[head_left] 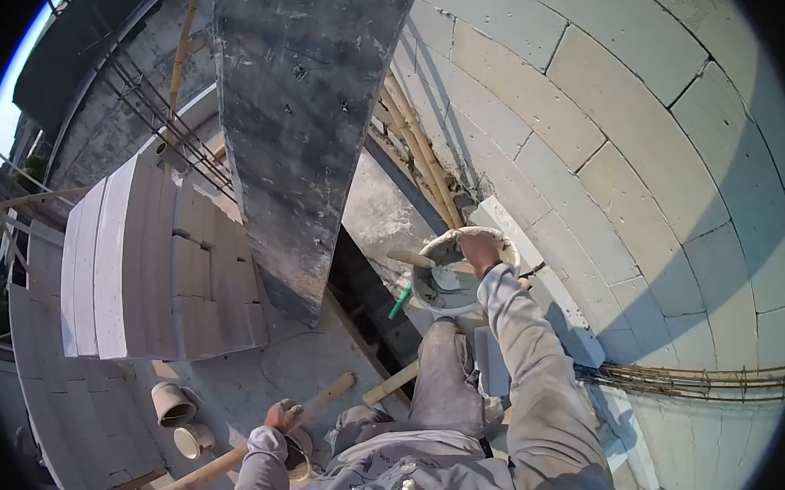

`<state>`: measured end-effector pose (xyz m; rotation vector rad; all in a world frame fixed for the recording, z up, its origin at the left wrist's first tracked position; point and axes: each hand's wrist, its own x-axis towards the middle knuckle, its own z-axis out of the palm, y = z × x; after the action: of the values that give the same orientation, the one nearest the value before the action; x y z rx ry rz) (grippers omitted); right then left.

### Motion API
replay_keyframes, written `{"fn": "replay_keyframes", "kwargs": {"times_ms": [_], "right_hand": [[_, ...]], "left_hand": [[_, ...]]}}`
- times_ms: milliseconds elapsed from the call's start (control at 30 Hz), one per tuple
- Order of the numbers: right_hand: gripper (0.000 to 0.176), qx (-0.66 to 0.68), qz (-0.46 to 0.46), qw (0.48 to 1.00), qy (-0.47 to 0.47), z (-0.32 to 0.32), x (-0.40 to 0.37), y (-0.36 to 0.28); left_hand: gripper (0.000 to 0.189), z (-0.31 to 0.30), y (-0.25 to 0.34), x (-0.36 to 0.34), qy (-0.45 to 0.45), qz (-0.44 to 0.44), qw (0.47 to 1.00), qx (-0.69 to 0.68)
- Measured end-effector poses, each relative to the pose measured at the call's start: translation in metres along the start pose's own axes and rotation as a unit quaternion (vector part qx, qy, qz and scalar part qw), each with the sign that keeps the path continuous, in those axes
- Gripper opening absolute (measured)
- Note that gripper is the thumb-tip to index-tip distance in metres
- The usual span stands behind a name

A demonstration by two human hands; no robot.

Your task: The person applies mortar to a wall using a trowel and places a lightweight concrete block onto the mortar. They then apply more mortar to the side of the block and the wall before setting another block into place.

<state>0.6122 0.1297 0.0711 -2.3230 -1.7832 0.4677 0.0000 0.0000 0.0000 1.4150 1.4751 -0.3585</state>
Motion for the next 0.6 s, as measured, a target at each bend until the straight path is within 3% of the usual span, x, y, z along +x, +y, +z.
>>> {"fn": "replay_keyframes", "kwargs": {"times_ms": [33,67,100,167,200,233,300,333,367,433,600], "right_hand": [[0.027,-0.169,-0.081,0.982,0.004,-0.001,0.007,-0.03],[0.026,-0.175,-0.088,0.981,0.001,0.019,0.025,-0.045],[0.017,-0.157,-0.062,0.983,-0.069,0.019,0.029,0.017],[0.025,-0.012,-0.003,0.999,-0.03,0.061,0.106,0.011],[0.03,0.075,0.042,0.996,-0.035,0.045,0.124,-0.004],[0.035,0.16,0.085,0.982,-0.047,0.028,0.136,-0.019],[0.038,0.044,-0.047,0.993,-0.104,0.063,0.196,-0.02],[0.041,0.223,0.087,0.968,-0.08,0.051,0.198,-0.033],[0.039,0.235,0.096,0.965,-0.071,0.056,0.21,-0.038],[0.037,0.245,0.096,0.962,-0.076,0.075,0.238,-0.048],[0.033,0.247,0.042,0.964,-0.094,0.113,0.303,-0.066]], "left_hand": [[0.046,-0.023,0.026,-0.006,0.072,0.05,0.995,-0.053],[0.04,-0.038,0.041,-0.02,0.142,0.098,0.98,-0.103],[0.04,0.024,0.108,-0.013,0.11,0.076,0.985,-0.107],[0.041,0.012,0.158,-0.008,0.138,0.106,0.972,-0.16],[0.043,0.019,0.171,-0.003,0.124,0.081,0.972,-0.185],[0.044,0.035,0.172,-0.001,0.107,0.051,0.97,-0.212],[0.047,0.071,0.141,0.009,0.143,0.002,0.974,-0.176],[0.047,0.084,0.127,0.007,0.153,-0.007,0.979,-0.136],[0.047,0.098,0.113,0.002,0.161,-0.018,0.982,-0.097],[0.046,0.121,0.082,-0.007,0.159,-0.085,0.971,-0.16],[0.046,0.131,0.098,0.024,0.173,-0.115,0.962,-0.174]]}}
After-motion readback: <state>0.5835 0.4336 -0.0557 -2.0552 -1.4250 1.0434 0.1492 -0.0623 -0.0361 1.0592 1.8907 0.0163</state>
